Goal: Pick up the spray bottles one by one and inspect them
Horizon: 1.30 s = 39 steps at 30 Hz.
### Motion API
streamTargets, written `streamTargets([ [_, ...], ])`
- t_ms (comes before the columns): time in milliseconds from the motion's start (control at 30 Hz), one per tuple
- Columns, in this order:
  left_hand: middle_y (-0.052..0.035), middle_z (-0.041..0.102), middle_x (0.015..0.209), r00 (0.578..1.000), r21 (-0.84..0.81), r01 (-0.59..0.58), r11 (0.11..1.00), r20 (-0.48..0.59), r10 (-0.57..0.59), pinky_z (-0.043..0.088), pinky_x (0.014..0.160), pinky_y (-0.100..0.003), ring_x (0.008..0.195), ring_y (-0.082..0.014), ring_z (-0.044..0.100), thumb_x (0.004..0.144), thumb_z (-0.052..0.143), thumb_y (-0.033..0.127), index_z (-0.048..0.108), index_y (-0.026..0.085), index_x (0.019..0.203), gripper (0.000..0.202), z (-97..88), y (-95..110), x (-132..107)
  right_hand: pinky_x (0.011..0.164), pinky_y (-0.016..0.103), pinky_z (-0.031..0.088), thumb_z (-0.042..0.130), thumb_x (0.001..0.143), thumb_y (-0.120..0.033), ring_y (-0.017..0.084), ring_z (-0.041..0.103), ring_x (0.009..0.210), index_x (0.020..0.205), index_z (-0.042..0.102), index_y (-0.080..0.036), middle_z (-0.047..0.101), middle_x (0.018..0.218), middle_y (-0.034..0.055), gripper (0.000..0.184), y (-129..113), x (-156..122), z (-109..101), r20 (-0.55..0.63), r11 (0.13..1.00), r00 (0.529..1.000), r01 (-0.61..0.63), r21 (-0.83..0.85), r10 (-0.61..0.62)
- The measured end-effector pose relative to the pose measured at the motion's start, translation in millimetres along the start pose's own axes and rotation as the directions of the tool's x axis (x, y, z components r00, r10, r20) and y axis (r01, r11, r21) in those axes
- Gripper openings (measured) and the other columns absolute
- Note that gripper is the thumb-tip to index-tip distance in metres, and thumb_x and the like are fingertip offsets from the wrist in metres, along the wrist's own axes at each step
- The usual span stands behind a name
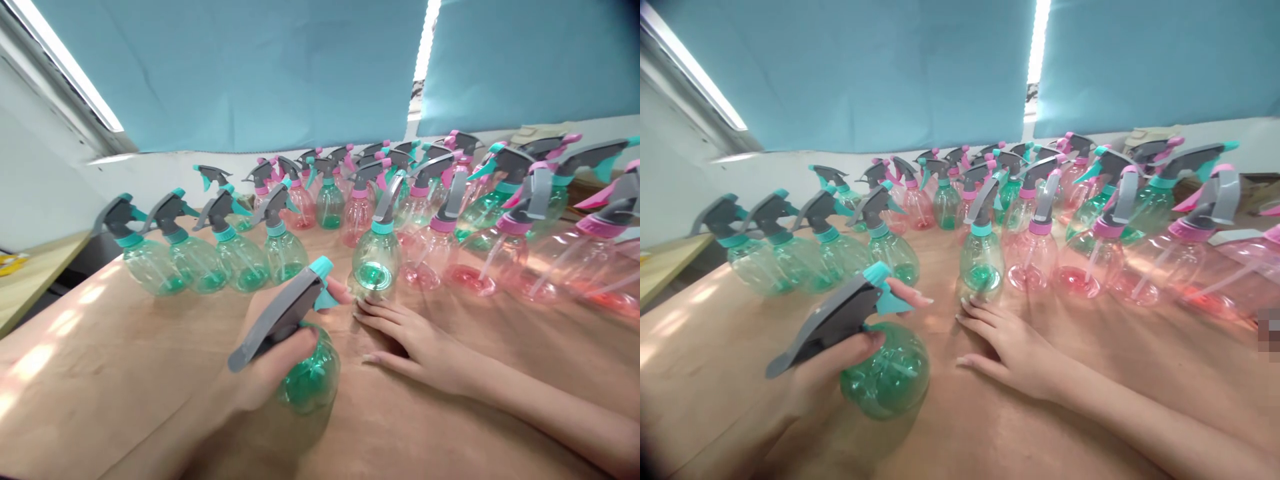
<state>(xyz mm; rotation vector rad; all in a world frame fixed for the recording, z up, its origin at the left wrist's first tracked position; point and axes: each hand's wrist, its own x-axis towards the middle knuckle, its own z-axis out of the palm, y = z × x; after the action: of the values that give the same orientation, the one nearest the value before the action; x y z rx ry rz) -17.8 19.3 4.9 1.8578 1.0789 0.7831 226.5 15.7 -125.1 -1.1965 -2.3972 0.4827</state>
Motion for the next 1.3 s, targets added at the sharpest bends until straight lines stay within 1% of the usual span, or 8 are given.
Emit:
streamTargets([
  [100, -0.0037, 0.076, 0.096, 0.999, -0.014, 0.051, 0.999, -0.011, -0.051, 0.055, 0.067, -0.034, 0.100, -0.0306, 0.068, 0.074, 0.055, 0.027, 0.069, 0.025, 0.103, 0.032, 1.4, -2.5, -0.8, 0.115, 0.047, 0.035, 0.051, 0.094, -0.057, 0.028, 0.037, 0.142, 0.143, 0.049, -0.016, 0.046, 0.151, 0.0109, 0.063, 0.0, -0.4, -0.6, -0.006, 1.000, 1.000, 0.004, 0.005, -0.004],
  [333, -0.0030, 0.073, 0.089, 0.997, -0.023, 0.065, 0.998, -0.031, -0.066, 0.052, 0.081, -0.044, 0.081, -0.0261, 0.067, 0.074, 0.056, 0.033, 0.065, 0.025, 0.088, 0.019, -1.6, -11.8, -2.5, 0.115, 0.047, 0.035, 0.053, 0.094, -0.056, 0.028, 0.037, 0.142, 0.143, 0.049, -0.016, 0.048, 0.149, 0.0117, 0.063, 0.5, -0.2, -0.6, -0.018, 1.000, 1.000, 0.015, 0.008, -0.015],
  [400, -0.0029, 0.074, 0.091, 0.999, -0.009, 0.031, 0.999, -0.045, -0.031, 0.052, 0.085, -0.045, 0.087, -0.0280, 0.068, 0.075, 0.055, 0.033, 0.065, 0.026, 0.088, 0.018, -2.5, -12.6, -1.0, 0.115, 0.047, 0.035, 0.052, 0.094, -0.056, 0.028, 0.037, 0.142, 0.143, 0.049, -0.015, 0.047, 0.150, 0.0115, 0.064, 0.7, 0.0, -0.9, -0.008, 1.000, 1.000, 0.018, 0.002, -0.018],
  [533, -0.0005, 0.076, 0.096, 0.999, 0.030, -0.024, 0.999, -0.025, 0.025, 0.052, 0.093, -0.044, 0.107, -0.0292, 0.067, 0.083, 0.054, 0.030, 0.067, 0.031, 0.105, 0.026, -0.7, -13.4, 0.6, 0.116, 0.046, 0.034, 0.051, 0.094, -0.056, 0.027, 0.035, 0.143, 0.142, 0.050, -0.015, 0.047, 0.150, 0.0115, 0.063, 1.2, 0.0, -1.2, 0.003, 1.000, 1.000, 0.013, -0.003, -0.013],
  [767, 0.0046, 0.059, 0.140, 0.997, 0.039, -0.028, 0.999, -0.074, 0.031, 0.048, 0.102, -0.038, 0.115, -0.0235, 0.062, 0.083, 0.061, 0.029, 0.058, 0.033, 0.126, 0.044, -0.5, -8.3, -2.7, 0.116, 0.047, 0.034, 0.054, 0.093, -0.055, 0.027, 0.036, 0.142, 0.144, 0.048, -0.017, 0.046, 0.151, 0.0109, 0.063, 2.4, -1.1, 0.8, -0.015, 1.000, 1.000, 0.014, 0.011, -0.014],
  [933, 0.0037, 0.057, 0.143, 0.999, -0.020, -0.043, 0.999, -0.028, 0.042, 0.053, 0.094, -0.034, 0.108, -0.0217, 0.065, 0.083, 0.060, 0.029, 0.058, 0.032, 0.128, 0.046, -0.6, -6.9, -1.5, 0.116, 0.048, 0.034, 0.054, 0.093, -0.055, 0.027, 0.036, 0.142, 0.143, 0.048, -0.016, 0.045, 0.151, 0.0117, 0.063, 2.4, -1.3, 1.3, -0.021, 1.000, 1.000, 0.016, 0.002, -0.016],
  [1067, 0.0007, 0.061, 0.138, 0.996, -0.020, -0.080, 0.997, -0.048, 0.079, 0.052, 0.097, -0.036, 0.117, -0.0256, 0.060, 0.083, 0.058, 0.027, 0.061, 0.030, 0.126, 0.043, 1.6, -7.6, -1.1, 0.115, 0.049, 0.034, 0.056, 0.093, -0.054, 0.028, 0.037, 0.141, 0.143, 0.048, -0.018, 0.047, 0.150, 0.0118, 0.062, 1.8, -1.0, 1.2, -0.036, 1.000, 0.999, 0.021, 0.021, -0.020],
  [1300, 0.0007, 0.059, 0.139, 0.996, 0.030, -0.055, 0.998, -0.070, 0.057, 0.050, 0.099, -0.040, 0.106, -0.0251, 0.065, 0.084, 0.060, 0.030, 0.062, 0.031, 0.123, 0.040, 0.1, -7.4, -2.4, 0.114, 0.051, 0.035, 0.056, 0.093, -0.053, 0.030, 0.038, 0.141, 0.144, 0.048, -0.021, 0.047, 0.150, 0.0112, 0.061, 2.1, -1.5, 0.6, -0.045, 0.999, 0.999, 0.028, 0.039, -0.026],
])
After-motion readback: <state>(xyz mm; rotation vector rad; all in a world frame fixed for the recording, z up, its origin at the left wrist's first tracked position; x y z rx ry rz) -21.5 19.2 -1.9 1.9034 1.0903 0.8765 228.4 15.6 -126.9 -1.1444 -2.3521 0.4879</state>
